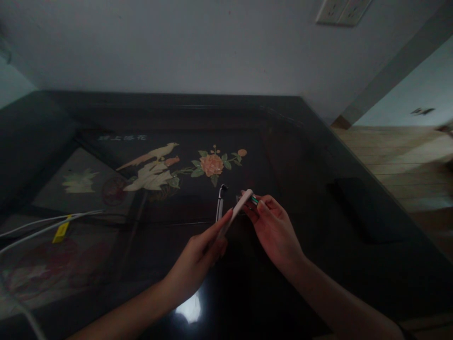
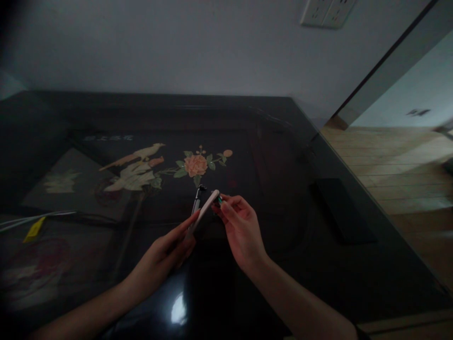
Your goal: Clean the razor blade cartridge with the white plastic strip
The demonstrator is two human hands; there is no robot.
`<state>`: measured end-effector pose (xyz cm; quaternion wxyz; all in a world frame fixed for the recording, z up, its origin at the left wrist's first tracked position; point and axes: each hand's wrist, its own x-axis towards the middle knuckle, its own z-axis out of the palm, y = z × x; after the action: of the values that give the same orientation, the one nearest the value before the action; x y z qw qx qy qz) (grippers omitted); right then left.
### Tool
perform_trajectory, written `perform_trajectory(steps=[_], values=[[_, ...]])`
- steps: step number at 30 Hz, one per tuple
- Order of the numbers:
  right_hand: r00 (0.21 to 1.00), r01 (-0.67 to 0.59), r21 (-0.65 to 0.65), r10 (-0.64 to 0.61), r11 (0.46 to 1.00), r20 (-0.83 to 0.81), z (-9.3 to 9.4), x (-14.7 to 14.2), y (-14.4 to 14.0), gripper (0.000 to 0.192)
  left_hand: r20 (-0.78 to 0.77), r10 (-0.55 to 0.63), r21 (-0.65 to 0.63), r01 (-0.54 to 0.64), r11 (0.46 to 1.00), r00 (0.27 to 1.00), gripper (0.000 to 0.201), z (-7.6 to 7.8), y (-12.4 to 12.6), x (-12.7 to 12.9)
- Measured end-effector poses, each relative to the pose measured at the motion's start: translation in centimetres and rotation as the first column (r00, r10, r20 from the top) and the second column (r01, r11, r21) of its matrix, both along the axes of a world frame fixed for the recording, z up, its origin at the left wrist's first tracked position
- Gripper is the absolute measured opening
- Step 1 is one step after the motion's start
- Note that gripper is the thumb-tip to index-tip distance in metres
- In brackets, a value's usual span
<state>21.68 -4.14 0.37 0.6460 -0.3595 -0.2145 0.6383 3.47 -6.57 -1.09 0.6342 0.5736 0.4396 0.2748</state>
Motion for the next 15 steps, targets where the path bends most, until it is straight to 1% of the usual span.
perform_trajectory(steps=[7,11,15], values=[[1.000,-0.016,0.004,0.016,1.000,0.007,0.11,0.00,0.06,0.018,0.075,-0.071,0.002,0.071,0.997,0.995,0.055,0.40,-0.22,0.16],[1.000,-0.019,0.004,0.019,1.000,0.002,0.18,0.00,0.09,0.019,0.070,-0.045,-0.031,0.048,0.998,0.997,0.057,0.57,-0.23,0.18],[1.000,-0.009,0.005,0.009,1.000,0.003,0.39,-0.02,0.03,0.020,0.033,0.017,-0.036,-0.015,0.999,0.999,0.058,0.55,-0.01,0.12]])
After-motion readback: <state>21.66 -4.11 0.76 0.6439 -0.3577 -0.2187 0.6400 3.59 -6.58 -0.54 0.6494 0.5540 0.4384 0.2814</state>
